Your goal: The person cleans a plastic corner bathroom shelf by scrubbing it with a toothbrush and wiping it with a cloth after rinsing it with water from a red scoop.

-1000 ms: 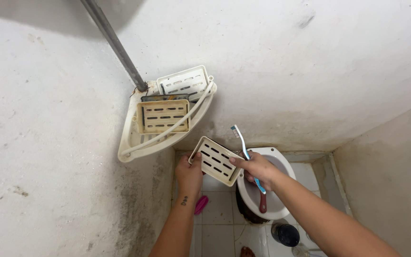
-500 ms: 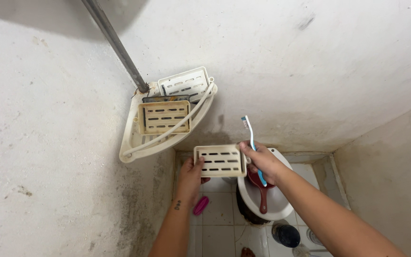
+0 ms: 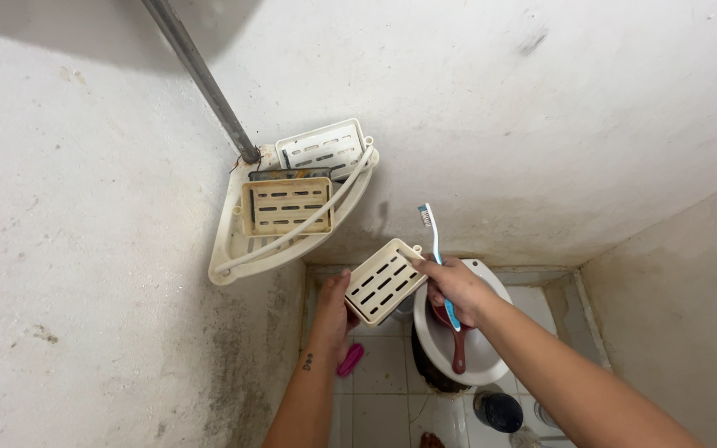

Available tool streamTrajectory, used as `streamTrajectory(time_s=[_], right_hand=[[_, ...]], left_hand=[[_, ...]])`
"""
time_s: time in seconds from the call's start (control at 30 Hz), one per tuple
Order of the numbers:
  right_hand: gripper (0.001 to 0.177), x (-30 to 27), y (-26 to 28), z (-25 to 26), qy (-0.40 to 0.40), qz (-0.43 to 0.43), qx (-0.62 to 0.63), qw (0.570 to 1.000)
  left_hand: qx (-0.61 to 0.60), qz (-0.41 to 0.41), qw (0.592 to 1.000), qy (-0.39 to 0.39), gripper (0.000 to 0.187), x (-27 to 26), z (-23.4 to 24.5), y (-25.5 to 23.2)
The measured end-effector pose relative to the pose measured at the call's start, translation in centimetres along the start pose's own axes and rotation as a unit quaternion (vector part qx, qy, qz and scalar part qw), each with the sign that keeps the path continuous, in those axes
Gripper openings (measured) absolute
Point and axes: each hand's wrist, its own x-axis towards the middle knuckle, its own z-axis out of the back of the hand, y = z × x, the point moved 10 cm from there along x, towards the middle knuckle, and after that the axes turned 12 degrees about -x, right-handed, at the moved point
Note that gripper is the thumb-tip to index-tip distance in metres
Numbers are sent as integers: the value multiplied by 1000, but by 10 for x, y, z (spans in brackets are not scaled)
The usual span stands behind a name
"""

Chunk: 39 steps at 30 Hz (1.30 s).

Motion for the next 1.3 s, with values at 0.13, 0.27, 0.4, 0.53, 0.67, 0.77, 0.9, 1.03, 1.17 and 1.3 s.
streamTrajectory(time_s=[0.13, 0.27, 0.4, 0.53, 0.67, 0.77, 0.9, 1.03, 1.17, 1.3], right_hand=[[23, 3, 3, -4, 19, 46, 6, 999], [29, -2, 4, -14, 35, 56, -8, 998], [30, -4, 3, -16, 48, 74, 23, 996], [34, 0, -1, -7, 43, 92, 74, 992], [37, -5, 4, -3, 27, 99, 108, 989], [35, -10, 7, 1, -5, 90, 119, 989], [30, -11, 9, 2, -1, 113, 130, 985], [22, -9, 10, 5, -3, 150, 100, 984], [13, -24, 25, 6, -38, 134, 70, 988], [21, -52, 41, 4, -78, 27, 50, 995]], left_hand=[[-155, 58, 983, 82, 75, -19, -24, 5], [-162, 152, 953, 207, 71, -40, -54, 20], [-103, 124, 956, 244, 67, -53, -72, 17], [-24, 70, 971, 225, 70, -65, -83, 2], [54, 32, 972, 227, 72, -74, -97, -6], [50, 31, 969, 238, 72, -81, -100, -8], [9, 30, 969, 246, 74, -81, -98, -6], [-3, 0, 971, 238, 75, -71, -92, 0], [-139, 28, 958, 248, 67, -72, -88, 5], [-263, 26, 907, 328, 61, -88, -97, -15]])
